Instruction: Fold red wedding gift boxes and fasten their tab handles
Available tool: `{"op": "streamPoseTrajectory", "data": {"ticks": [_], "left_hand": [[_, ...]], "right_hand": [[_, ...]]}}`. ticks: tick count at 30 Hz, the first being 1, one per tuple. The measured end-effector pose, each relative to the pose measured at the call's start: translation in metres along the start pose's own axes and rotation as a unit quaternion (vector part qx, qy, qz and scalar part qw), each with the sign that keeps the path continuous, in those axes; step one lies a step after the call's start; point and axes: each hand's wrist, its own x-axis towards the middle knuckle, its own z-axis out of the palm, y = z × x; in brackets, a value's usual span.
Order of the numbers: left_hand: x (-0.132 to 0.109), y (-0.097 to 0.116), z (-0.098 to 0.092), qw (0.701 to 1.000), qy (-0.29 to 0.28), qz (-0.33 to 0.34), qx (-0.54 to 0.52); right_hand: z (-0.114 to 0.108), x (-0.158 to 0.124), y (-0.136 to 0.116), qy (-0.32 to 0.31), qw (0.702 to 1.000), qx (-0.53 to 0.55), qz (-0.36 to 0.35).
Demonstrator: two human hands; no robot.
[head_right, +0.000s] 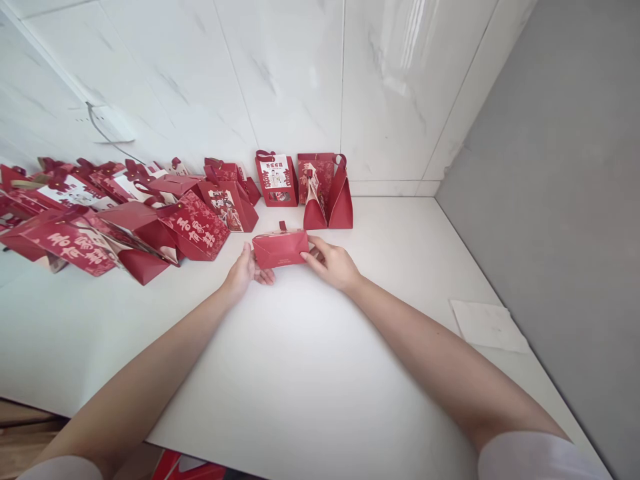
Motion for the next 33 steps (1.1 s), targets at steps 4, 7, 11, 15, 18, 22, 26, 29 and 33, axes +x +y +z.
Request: {"op": "streamPoseTrajectory", "data": {"ticks": [4,7,11,15,18,22,26,29,33], "left_hand": [[0.001,-0.001,-0.001,0.999,-0.029,0.026,0.019],[0.002,-0.004,-0.001,0.998,-0.024,0.054,0.025],[0.001,-0.008,-0.001,0.998,-0.028,0.059,-0.017],[-0.002,-0.007,-0.002,0.989,-0.086,0.104,-0.065],[-0.004,-0.004,-0.004,0.98,-0.13,0.137,-0.063],[-0.001,-0.003,-0.003,0.971,-0.165,0.168,-0.037],[0.0,-0.003,-0.002,0.978,-0.135,0.159,-0.017],[-0.002,0.0,0.0,0.976,-0.146,0.163,-0.01],[-0.006,0.005,0.002,0.97,-0.174,0.169,0.0]], "right_hand": [[-0.001,0.0,-0.004,0.113,0.989,-0.029,-0.092],[-0.001,-0.001,-0.008,0.107,0.977,-0.062,-0.174],[0.003,-0.004,-0.016,0.032,0.961,-0.107,-0.252],[0.008,-0.006,-0.021,-0.046,0.947,-0.168,-0.269],[0.008,-0.006,-0.019,-0.083,0.946,-0.182,-0.256],[0.004,-0.005,-0.015,-0.079,0.96,-0.15,-0.224],[0.001,-0.005,-0.014,-0.061,0.968,-0.124,-0.208],[0.002,-0.005,-0.015,-0.05,0.969,-0.119,-0.209],[0.004,-0.005,-0.014,-0.041,0.97,-0.111,-0.211]]}}
